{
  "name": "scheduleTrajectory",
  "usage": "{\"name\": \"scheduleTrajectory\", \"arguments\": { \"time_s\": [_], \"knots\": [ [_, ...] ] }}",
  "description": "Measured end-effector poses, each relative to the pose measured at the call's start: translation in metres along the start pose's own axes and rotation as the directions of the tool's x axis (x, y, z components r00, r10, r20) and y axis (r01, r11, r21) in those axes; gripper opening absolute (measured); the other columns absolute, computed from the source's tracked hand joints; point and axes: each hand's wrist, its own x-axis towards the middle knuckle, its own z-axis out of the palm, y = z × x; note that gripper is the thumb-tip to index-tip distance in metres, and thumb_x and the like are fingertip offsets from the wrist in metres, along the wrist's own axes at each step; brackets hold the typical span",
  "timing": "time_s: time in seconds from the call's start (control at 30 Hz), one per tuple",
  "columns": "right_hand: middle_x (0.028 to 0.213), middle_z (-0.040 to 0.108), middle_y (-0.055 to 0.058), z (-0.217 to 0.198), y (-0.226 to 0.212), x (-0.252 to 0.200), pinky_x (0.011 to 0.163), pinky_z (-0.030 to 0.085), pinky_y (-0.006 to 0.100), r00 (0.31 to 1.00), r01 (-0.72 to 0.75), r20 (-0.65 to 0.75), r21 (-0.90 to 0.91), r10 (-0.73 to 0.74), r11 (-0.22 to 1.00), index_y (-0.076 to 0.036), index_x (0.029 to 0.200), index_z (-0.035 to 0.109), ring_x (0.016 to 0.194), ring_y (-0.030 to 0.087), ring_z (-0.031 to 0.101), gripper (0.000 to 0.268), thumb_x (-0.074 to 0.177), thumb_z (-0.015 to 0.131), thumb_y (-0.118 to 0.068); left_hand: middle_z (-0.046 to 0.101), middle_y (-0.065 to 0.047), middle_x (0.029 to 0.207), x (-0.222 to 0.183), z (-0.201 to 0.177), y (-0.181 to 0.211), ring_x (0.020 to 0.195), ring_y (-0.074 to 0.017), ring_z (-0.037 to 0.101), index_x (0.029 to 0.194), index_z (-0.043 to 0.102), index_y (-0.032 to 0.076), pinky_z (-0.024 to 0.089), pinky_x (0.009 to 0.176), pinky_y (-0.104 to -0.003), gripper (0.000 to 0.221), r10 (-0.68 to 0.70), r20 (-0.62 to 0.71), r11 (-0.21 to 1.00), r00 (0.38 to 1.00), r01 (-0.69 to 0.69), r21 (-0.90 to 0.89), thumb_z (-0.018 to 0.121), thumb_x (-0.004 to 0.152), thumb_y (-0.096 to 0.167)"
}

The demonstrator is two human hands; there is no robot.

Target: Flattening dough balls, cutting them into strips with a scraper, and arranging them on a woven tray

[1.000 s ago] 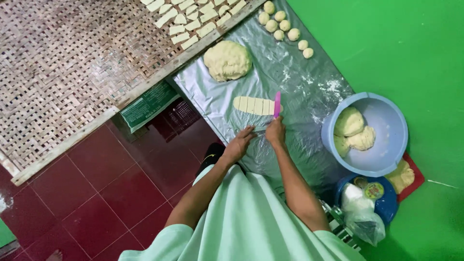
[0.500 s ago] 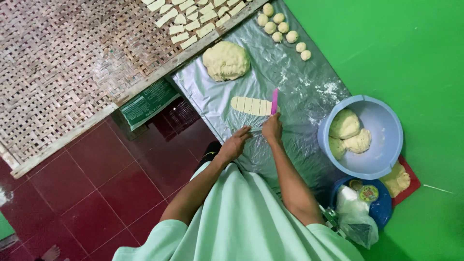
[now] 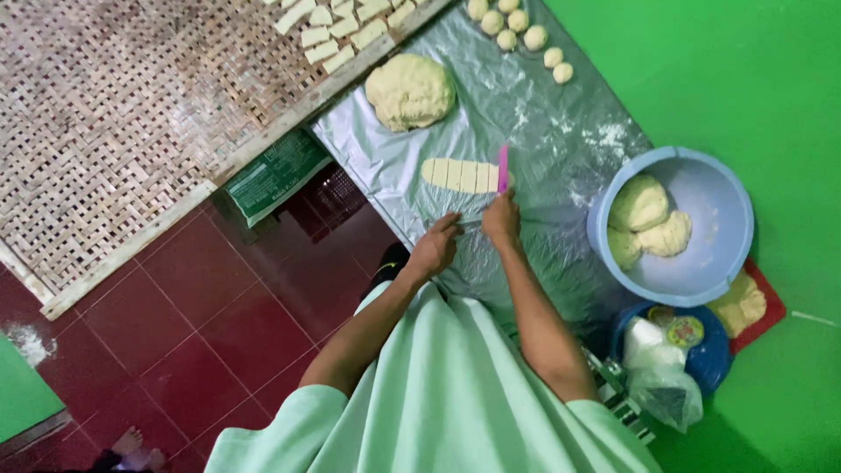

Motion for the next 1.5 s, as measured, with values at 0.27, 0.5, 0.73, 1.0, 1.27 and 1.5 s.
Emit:
{"name": "scheduleTrajectory", "arguments": {
  "time_s": [0.27, 0.5, 0.73, 1.0, 1.27, 1.5],
  "knots": [
    [0.108, 0.069, 0.032, -0.012, 0.0, -0.063, 0.087, 0.056, 0.064, 0.998, -0.049, 0.052, 0.032, 0.047, 0.998, -0.005, 0.126, 0.039, 0.107, 0.053, 0.068, 0.029, 0.099, 0.047, -0.013, 0.052, -0.024, 0.147, 0.004, -0.009, 0.017, 0.138, -0.0471, 0.048, 0.109, 0.066, -0.003, 0.046, 0.115, -0.055, 0.028, -0.086, -0.008, 0.996, 0.996, 0.086, -0.022, 0.056, 0.083, -0.002],
    [0.107, 0.07, 0.028, 0.008, 0.009, -0.026, 0.084, 0.057, 0.061, 0.999, -0.052, -0.013, 0.054, 0.053, 0.997, -0.006, 0.125, 0.043, 0.105, 0.05, 0.07, 0.027, 0.11, 0.033, -0.027, 0.051, -0.024, 0.148, 0.0, -0.015, 0.025, 0.138, -0.0476, 0.047, 0.106, 0.066, -0.002, 0.046, 0.115, -0.055, 0.024, -0.075, -0.005, 0.997, 0.997, 0.075, -0.017, 0.057, 0.084, -0.002],
    [0.1, 0.07, 0.033, 0.02, 0.038, -0.077, 0.083, 0.058, 0.063, 0.996, 0.08, -0.046, -0.028, -0.081, 0.996, 0.0, 0.122, 0.046, 0.101, 0.051, 0.071, 0.027, 0.1, 0.056, -0.012, 0.054, -0.026, 0.142, 0.001, -0.023, 0.034, 0.136, -0.0489, 0.05, 0.102, 0.064, -0.004, 0.048, 0.112, -0.055, 0.021, -0.081, -0.072, 0.996, 0.994, 0.078, -0.047, 0.056, 0.083, -0.004],
    [0.107, 0.072, 0.032, 0.001, 0.062, -0.13, 0.096, 0.049, 0.064, 0.99, -0.084, -0.116, -0.065, 0.076, 0.994, 0.004, 0.104, 0.068, 0.11, 0.051, 0.066, 0.059, 0.105, 0.041, -0.048, 0.068, -0.019, 0.125, 0.0, -0.002, -0.002, 0.126, -0.0393, 0.062, 0.107, 0.074, 0.009, 0.05, 0.109, -0.051, 0.024, -0.287, -0.094, 0.956, 0.953, 0.279, -0.093, 0.063, 0.087, 0.008],
    [0.111, 0.072, 0.026, -0.014, 0.102, -0.119, 0.095, 0.052, 0.061, 0.987, -0.124, 0.088, -0.107, 0.134, 0.987, -0.003, 0.115, 0.068, 0.116, 0.048, 0.065, 0.062, 0.087, 0.061, -0.057, 0.072, -0.015, 0.104, 0.038, -0.041, -0.023, 0.102, -0.0377, 0.072, 0.117, 0.069, 0.012, 0.057, 0.087, -0.052, 0.026, -0.618, -0.405, 0.777, 0.674, 0.604, -0.18, 0.058, 0.094, 0.016],
    [0.097, 0.068, 0.026, -0.003, 0.122, -0.126, 0.092, 0.051, 0.057, 0.979, 0.045, -0.198, -0.063, -0.056, 0.997, -0.002, 0.103, 0.066, 0.105, 0.049, 0.065, 0.037, 0.085, 0.073, -0.033, 0.059, -0.017, 0.1, 0.078, -0.072, -0.015, 0.095, -0.0416, 0.064, 0.112, 0.07, 0.003, 0.058, 0.079, -0.053, 0.024, -0.481, -0.462, 0.81, 0.745, 0.579, 0.09, 0.069, 0.091, 0.013]
  ]
}}
